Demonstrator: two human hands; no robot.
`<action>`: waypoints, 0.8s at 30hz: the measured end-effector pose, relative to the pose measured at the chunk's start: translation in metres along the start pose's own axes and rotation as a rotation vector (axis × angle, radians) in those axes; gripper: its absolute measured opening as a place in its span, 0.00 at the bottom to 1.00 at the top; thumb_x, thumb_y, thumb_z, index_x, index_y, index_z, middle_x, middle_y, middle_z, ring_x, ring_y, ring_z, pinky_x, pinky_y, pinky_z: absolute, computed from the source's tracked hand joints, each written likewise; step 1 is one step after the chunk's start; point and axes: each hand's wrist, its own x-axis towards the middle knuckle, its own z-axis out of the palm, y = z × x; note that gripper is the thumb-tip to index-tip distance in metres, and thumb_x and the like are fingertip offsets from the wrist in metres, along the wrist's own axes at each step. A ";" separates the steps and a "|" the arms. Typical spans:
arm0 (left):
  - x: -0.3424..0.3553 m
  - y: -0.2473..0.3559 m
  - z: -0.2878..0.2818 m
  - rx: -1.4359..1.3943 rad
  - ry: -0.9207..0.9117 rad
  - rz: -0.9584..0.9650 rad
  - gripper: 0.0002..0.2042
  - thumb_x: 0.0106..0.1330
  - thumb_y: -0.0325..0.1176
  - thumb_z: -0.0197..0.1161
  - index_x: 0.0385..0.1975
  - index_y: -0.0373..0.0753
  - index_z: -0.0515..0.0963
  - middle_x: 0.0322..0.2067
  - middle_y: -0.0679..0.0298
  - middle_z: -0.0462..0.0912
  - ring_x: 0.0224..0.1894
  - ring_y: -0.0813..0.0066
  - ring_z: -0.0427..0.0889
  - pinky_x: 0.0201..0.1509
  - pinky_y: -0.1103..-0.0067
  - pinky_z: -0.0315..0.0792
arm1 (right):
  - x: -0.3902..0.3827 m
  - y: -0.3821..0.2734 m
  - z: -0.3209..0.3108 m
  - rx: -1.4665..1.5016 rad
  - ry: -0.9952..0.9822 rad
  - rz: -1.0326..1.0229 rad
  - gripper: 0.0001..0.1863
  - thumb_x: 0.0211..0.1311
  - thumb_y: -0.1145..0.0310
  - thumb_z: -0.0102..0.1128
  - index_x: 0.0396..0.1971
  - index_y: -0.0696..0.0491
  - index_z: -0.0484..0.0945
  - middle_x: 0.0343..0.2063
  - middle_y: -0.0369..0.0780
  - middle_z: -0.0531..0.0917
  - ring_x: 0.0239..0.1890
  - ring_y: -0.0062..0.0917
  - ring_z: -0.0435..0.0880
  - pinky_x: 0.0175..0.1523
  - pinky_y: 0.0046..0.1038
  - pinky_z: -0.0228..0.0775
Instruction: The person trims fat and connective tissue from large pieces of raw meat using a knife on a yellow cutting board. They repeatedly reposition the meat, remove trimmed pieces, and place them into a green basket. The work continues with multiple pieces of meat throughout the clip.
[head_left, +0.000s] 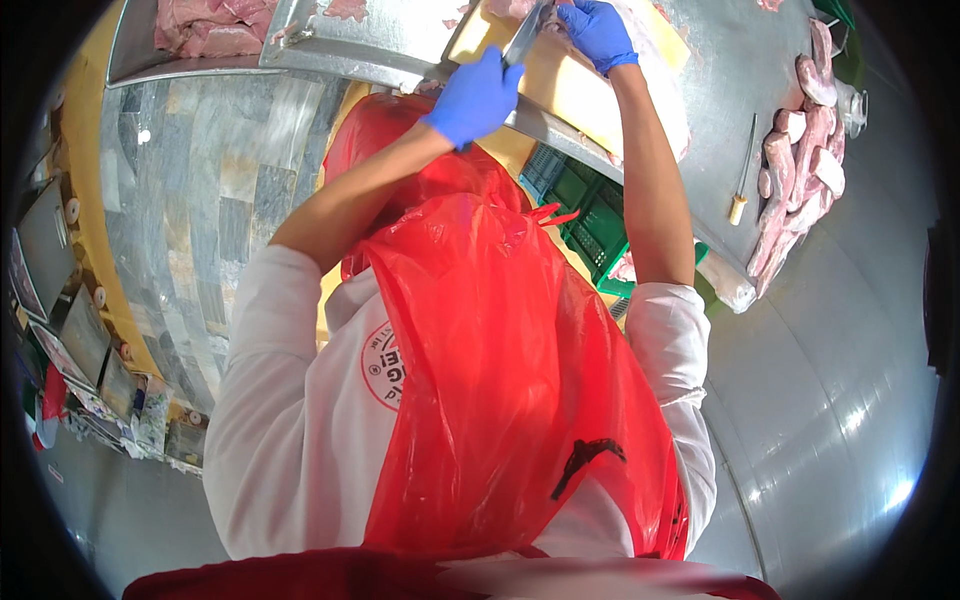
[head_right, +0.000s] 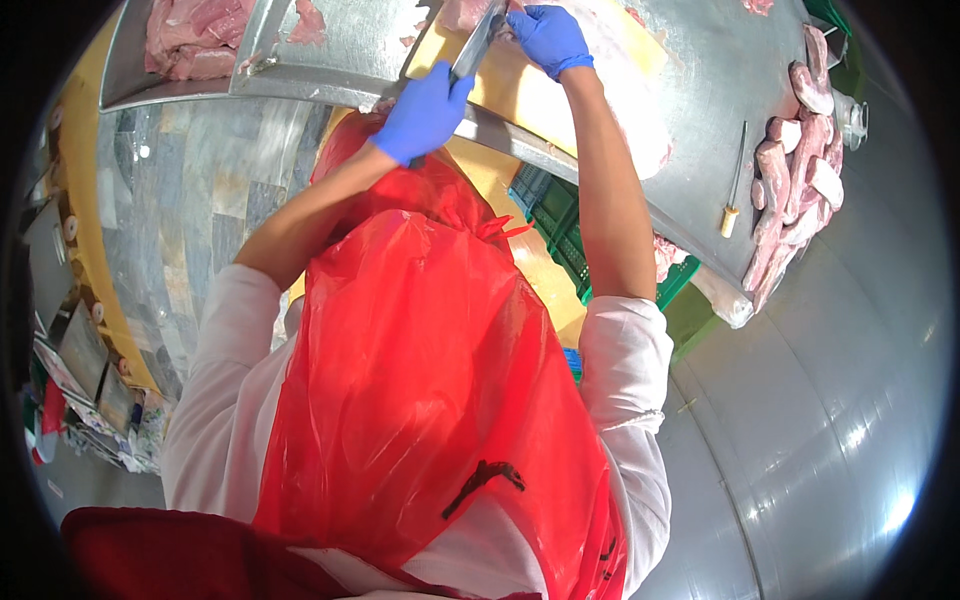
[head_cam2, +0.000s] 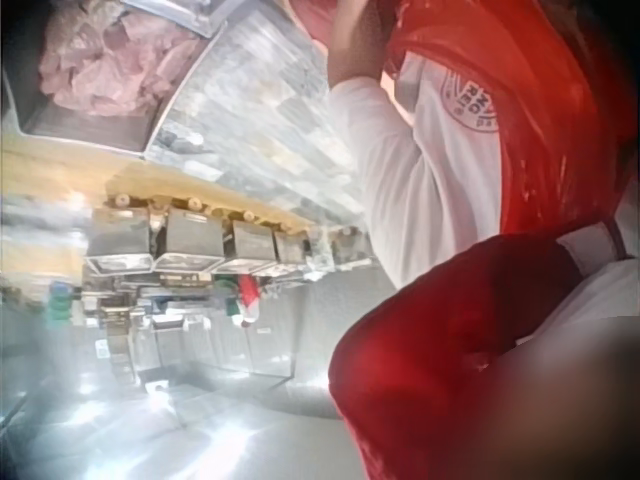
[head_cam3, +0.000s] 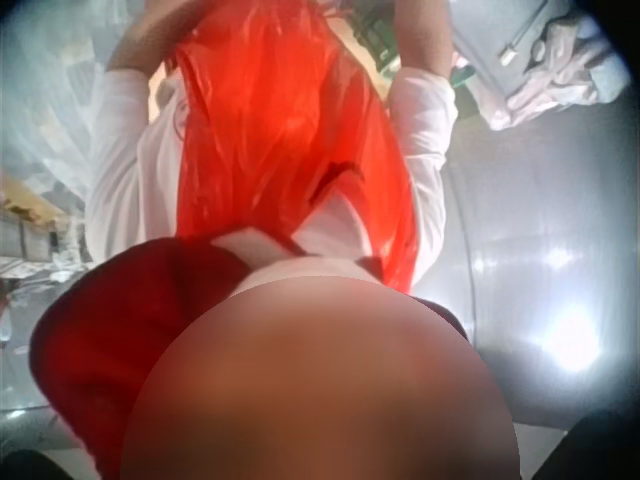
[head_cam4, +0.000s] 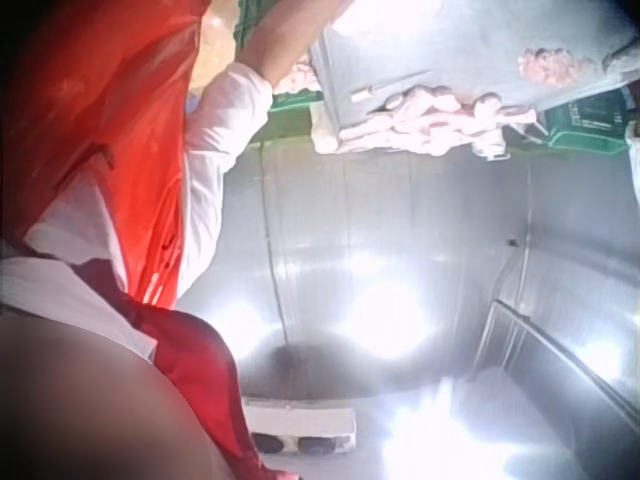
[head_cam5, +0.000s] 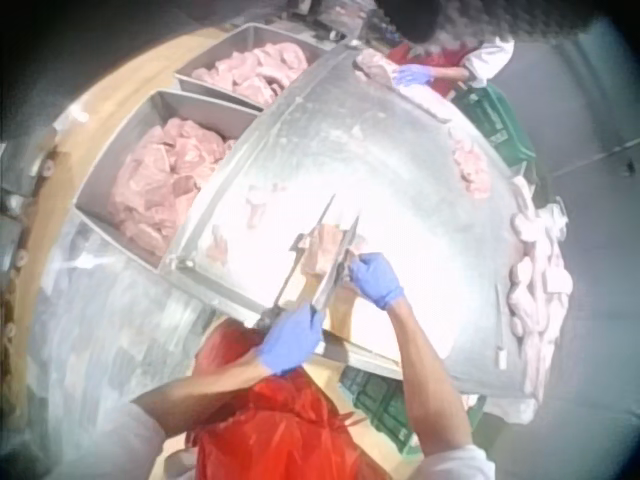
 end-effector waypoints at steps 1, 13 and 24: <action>-0.016 0.006 -0.004 -0.012 -0.059 -0.042 0.18 0.73 0.44 0.55 0.36 0.29 0.69 0.25 0.38 0.81 0.32 0.35 0.82 0.38 0.49 0.74 | -0.003 0.000 0.000 0.017 0.004 -0.001 0.33 0.69 0.46 0.51 0.16 0.62 0.77 0.09 0.42 0.71 0.15 0.24 0.69 0.25 0.37 0.65; -0.017 0.002 0.037 -0.011 0.055 0.006 0.21 0.74 0.48 0.52 0.41 0.29 0.72 0.27 0.40 0.81 0.34 0.37 0.82 0.37 0.54 0.74 | -0.008 0.006 -0.022 0.307 0.046 0.045 0.29 0.68 0.49 0.58 0.16 0.59 0.77 0.11 0.35 0.73 0.16 0.17 0.68 0.22 0.28 0.62; -0.014 0.016 0.028 0.083 -0.029 0.012 0.21 0.72 0.46 0.55 0.38 0.29 0.72 0.27 0.40 0.81 0.35 0.39 0.83 0.39 0.54 0.74 | -0.025 0.034 -0.037 0.259 0.170 0.004 0.31 0.68 0.44 0.59 0.14 0.57 0.75 0.12 0.32 0.68 0.17 0.16 0.64 0.22 0.28 0.59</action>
